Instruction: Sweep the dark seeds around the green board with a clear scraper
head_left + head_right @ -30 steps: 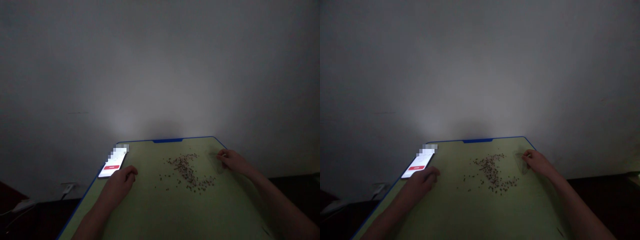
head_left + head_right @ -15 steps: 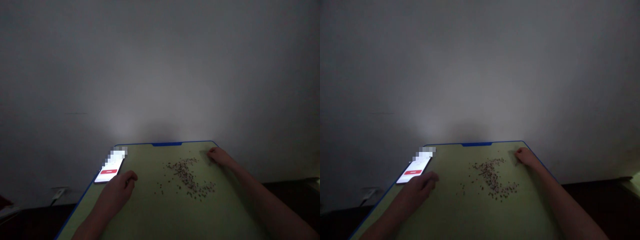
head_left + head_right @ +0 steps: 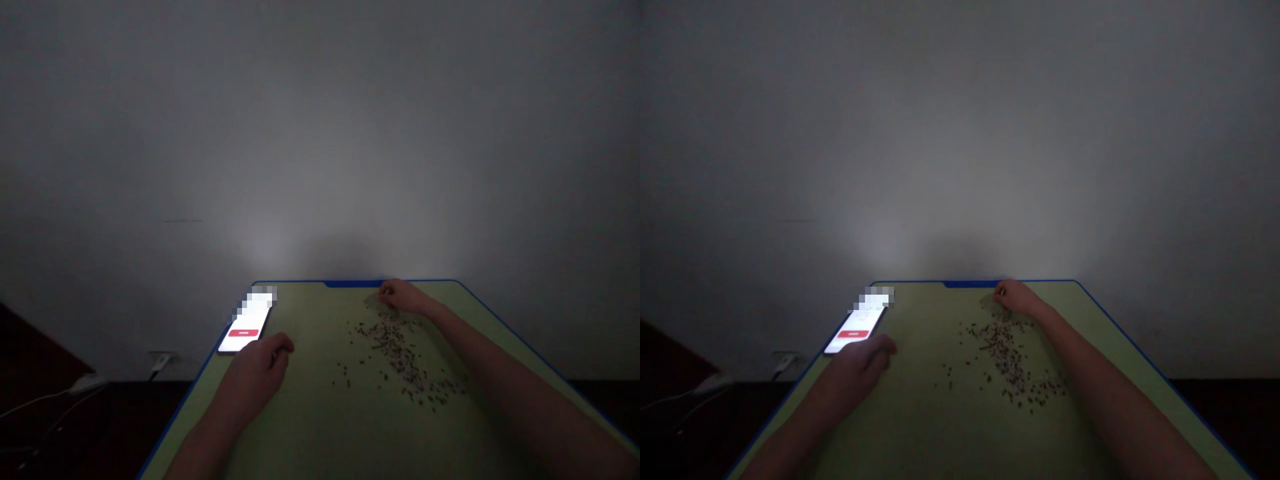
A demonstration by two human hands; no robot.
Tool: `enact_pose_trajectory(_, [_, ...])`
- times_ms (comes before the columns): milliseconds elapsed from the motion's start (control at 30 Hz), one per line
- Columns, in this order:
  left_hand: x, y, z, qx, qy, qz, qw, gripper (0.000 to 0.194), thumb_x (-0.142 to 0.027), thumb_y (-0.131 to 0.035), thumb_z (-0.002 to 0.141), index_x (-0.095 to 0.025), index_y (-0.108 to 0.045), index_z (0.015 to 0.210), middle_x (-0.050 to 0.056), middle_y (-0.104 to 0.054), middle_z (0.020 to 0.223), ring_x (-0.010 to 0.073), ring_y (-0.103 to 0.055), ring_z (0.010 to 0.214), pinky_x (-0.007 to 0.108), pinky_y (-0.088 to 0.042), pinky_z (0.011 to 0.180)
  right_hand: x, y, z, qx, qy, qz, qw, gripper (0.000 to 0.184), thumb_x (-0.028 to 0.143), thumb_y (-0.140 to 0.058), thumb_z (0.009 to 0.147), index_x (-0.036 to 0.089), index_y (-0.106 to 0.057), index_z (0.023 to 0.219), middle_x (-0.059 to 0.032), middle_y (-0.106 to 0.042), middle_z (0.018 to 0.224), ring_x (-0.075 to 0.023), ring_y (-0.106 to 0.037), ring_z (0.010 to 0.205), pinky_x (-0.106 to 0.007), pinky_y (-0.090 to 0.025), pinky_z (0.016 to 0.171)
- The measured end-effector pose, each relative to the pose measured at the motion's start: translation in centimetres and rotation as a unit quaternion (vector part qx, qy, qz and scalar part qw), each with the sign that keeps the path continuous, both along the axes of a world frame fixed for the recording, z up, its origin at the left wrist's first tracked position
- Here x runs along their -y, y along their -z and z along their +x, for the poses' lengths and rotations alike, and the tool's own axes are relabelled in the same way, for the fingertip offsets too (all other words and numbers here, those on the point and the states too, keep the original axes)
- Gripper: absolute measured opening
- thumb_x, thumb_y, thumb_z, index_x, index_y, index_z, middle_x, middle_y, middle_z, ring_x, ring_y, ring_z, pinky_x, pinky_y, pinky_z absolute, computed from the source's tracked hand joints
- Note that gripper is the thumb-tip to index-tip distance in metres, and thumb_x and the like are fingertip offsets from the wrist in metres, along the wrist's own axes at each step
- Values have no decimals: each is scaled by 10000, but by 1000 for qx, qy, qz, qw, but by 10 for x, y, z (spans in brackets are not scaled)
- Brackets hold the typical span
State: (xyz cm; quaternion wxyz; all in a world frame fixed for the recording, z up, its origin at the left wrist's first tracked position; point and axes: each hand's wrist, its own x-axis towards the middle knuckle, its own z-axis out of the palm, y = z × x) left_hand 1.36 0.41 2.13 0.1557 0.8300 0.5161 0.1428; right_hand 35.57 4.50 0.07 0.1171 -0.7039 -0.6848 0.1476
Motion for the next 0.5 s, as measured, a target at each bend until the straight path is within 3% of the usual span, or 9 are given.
enact_pose_trajectory(233, [2,0,0,5,-11,1,1000,292,-229,-338,802,-204,-615,889,30,-672,809,169,-609,748,268,-395,641,0,-11,-65,13,-135,37,990,182,264,-548,782,185,-687,870,-55,-690,806,-162,-601,715,-241,-400,626])
enact_pose_trajectory(500, [-1,4,0,8,-11,24,1000,284,-224,-357,795,-210,-629,874,29,-669,767,163,-603,710,253,-386,608,53,-22,-105,11,-253,28,967,172,276,-543,790,233,-681,883,-22,-692,818,-154,-593,720,-237,-371,619])
